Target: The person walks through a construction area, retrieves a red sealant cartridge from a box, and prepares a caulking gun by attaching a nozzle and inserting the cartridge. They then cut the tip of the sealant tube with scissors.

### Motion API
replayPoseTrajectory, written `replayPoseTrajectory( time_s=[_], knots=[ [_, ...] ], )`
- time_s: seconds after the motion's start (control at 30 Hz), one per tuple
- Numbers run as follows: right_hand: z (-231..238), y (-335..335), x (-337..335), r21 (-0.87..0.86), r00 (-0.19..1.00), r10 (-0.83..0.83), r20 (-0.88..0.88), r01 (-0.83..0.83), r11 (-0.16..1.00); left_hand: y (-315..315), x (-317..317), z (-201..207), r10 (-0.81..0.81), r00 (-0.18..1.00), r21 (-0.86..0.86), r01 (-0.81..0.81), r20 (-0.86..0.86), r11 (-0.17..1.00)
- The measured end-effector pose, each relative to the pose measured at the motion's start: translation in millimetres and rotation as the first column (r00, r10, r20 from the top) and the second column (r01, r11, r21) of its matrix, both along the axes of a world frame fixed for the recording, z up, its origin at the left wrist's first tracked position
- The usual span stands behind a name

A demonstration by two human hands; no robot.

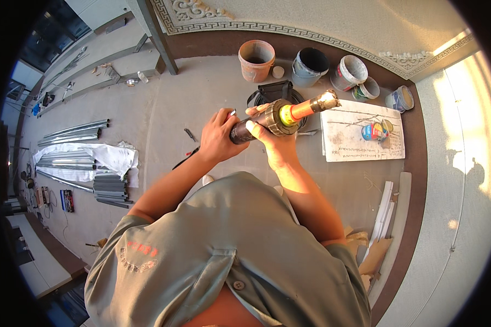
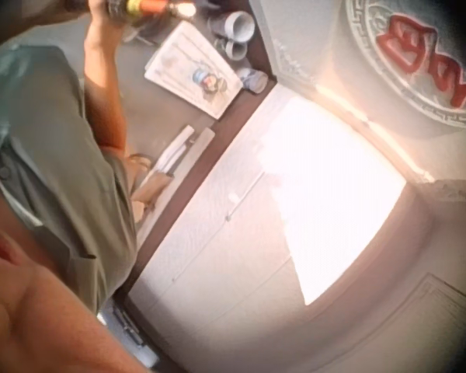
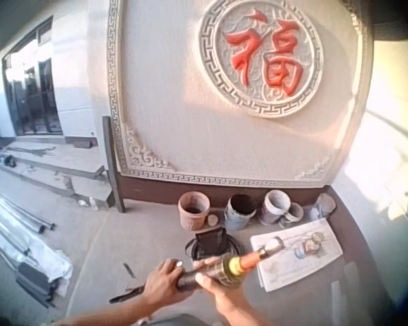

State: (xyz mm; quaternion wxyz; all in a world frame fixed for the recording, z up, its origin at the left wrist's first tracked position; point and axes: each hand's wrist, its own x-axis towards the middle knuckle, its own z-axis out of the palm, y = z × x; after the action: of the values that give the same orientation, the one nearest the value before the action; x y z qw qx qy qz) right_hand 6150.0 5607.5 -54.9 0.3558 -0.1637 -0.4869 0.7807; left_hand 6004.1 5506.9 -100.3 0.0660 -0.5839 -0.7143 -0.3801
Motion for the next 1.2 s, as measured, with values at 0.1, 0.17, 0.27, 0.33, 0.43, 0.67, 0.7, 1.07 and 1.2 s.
replayPoseTrajectory(
  time_s=[0.1,0.17,0.27,0.33,0.43,0.67,0.7,1.07,1.2],
  knots=[
    [7,-7,5,-0.012,0.978,0.148,0.145,-0.148,0.989,-26,-2,-11,0.075,0.994,-0.178,-0.059,0.083,0.982],
    [10,-7,12,0.008,0.957,0.235,0.167,-0.240,0.971,-42,-4,-17,0.116,0.985,-0.277,-0.076,0.130,0.958],
    [12,-4,17,0.195,0.984,0.136,0.117,-0.157,0.968,-63,-6,-24,0.159,0.977,-0.334,-0.103,0.144,0.937],
    [12,1,16,0.300,0.992,0.019,0.125,-0.056,0.952,-73,-5,-25,0.176,0.976,-0.364,-0.119,0.129,0.924],
    [9,7,10,0.398,0.967,-0.203,0.151,0.129,0.908,-85,-2,-24,0.194,0.975,-0.397,-0.134,0.113,0.908],
    [1,6,12,0.341,0.957,-0.239,0.163,0.173,0.924,-96,5,-19,0.220,0.974,-0.462,-0.174,0.048,0.870],
    [1,5,12,0.349,0.955,-0.241,0.172,0.170,0.922,-97,4,-19,0.217,0.975,-0.464,-0.172,0.044,0.869],
    [-2,7,8,0.557,0.891,-0.431,0.140,0.289,0.778,-93,0,0,0.107,0.990,-0.578,-0.033,0.094,0.815],
    [4,15,11,0.564,0.891,-0.421,0.173,0.261,0.784,-91,-1,7,0.049,0.988,-0.621,0.052,0.144,0.782]
  ],
)
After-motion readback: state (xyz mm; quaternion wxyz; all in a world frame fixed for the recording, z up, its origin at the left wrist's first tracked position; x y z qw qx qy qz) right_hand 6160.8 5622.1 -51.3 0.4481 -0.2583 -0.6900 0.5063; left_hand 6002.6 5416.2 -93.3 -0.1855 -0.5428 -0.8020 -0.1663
